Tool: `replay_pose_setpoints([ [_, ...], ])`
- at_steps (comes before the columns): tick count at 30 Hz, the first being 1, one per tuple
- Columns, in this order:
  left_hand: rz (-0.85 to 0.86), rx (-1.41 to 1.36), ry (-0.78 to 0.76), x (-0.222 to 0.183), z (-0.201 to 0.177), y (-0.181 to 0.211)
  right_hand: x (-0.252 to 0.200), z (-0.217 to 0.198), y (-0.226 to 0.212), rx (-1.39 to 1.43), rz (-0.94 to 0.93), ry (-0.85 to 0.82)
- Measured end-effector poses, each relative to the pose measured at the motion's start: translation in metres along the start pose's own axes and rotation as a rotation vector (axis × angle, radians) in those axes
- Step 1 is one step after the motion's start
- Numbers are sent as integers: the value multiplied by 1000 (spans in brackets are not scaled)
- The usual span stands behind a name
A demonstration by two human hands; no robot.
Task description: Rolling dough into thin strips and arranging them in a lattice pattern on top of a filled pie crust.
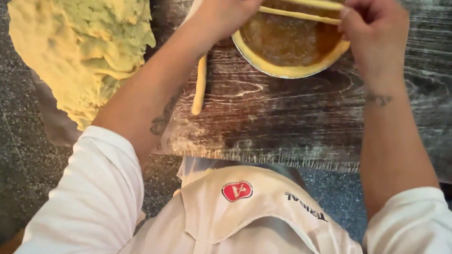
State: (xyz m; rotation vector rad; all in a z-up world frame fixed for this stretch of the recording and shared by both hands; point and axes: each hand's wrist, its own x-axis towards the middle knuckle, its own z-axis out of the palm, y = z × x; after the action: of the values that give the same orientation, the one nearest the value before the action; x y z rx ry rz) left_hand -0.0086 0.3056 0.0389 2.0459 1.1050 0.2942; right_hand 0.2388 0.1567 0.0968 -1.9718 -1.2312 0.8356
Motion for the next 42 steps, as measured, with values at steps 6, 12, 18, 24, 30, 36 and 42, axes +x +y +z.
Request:
replay_pose_setpoints([
  [6, -120, -24, -65, 22, -28, 21, 35, 10, 26, -167, -151, 85],
  [12, -106, -36, -101, 27, -33, 16, 49, 6, 61, -468, -256, 158],
  [18, -201, -55, -179, 29, -31, 15, 45, 3, 61, -407, -267, 100],
  [24, -146, -26, -122, 31, -20, -2, 50, 10, 72, -490, -280, 94],
  [30, -44, 9, -80, 29, -15, -13, 50, 14, 79, -630, -309, 88],
  [36, 14, 52, -30, 30, -4, -26, 46, 37, -28, -580, -209, -47],
  [42, -13, 22, -70, 29, -15, -15, 71, 118, -21, -315, -552, -21],
])
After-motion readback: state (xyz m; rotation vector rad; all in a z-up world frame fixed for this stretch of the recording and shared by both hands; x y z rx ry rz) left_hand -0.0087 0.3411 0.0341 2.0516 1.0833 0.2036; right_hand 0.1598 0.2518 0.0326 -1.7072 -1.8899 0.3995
